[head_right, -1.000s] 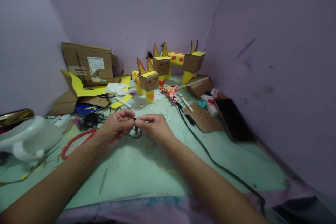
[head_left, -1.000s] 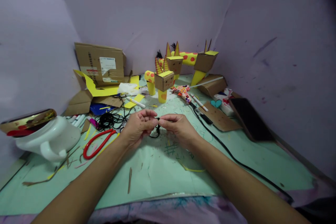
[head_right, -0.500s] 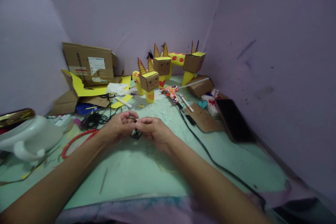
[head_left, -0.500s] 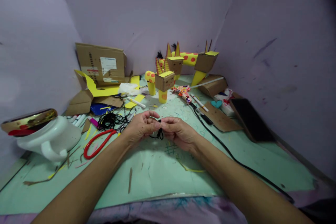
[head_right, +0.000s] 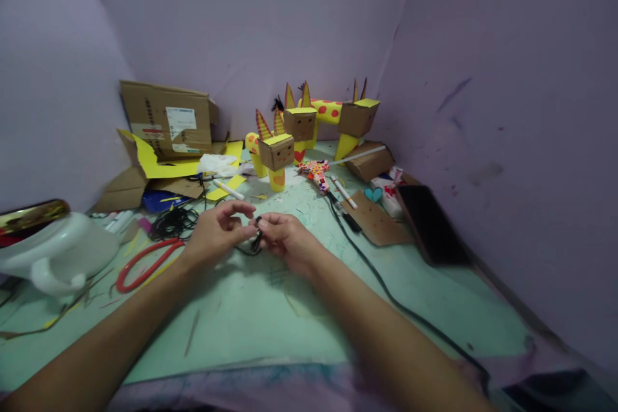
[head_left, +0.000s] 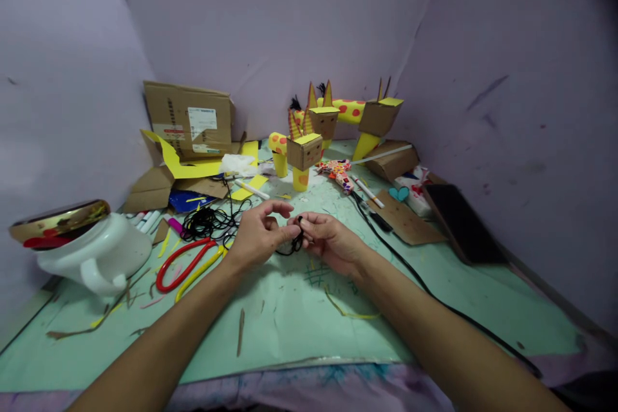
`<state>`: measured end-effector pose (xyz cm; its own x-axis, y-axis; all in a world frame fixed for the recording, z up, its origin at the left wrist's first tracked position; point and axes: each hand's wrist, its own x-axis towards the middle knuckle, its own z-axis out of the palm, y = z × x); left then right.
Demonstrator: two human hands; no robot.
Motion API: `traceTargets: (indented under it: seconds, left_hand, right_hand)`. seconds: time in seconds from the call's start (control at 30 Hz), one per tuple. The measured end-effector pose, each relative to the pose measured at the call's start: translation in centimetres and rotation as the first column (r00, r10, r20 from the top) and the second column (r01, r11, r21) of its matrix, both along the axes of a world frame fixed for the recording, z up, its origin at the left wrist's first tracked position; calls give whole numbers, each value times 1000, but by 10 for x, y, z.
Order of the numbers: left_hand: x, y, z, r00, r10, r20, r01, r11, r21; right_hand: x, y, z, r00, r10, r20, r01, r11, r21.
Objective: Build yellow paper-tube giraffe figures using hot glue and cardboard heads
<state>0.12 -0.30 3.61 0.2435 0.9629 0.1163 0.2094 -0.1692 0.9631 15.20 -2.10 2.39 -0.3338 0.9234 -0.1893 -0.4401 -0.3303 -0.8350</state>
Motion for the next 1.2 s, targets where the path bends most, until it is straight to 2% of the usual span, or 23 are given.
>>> traceTargets:
  seconds: [0.13, 0.27, 0.7, 0.97, 1.1, 1.2]
  left_hand:
    - [-3, 1, 1, 990, -82, 112, 91, 993, -78]
    - [-3, 2, 4, 974, -161, 159, 182, 975, -127]
    - [-7, 6, -7, 944, -224, 243, 259, 958, -125]
    - [-5, 6, -15, 938, -186, 292, 219, 972, -86]
    - [-2, 3, -11, 972, -115, 204, 128, 990, -53]
    - [-1, 1, -8, 992, -95, 89, 89, 994, 70]
  right_hand:
    - [-1, -1, 0, 999, 11, 52, -12, 1000, 18]
    - [0, -2, -2, 994, 33, 107, -38, 998, 47]
    - [1, -3, -2, 984, 96, 147, -99, 995, 8]
    - [-1, -4, -2, 986, 47, 163, -57, 997, 54]
    - [-2, -4, -4, 970, -17, 242, -6, 996, 92]
    - [-3, -3, -5, 952, -60, 300, 13, 988, 156]
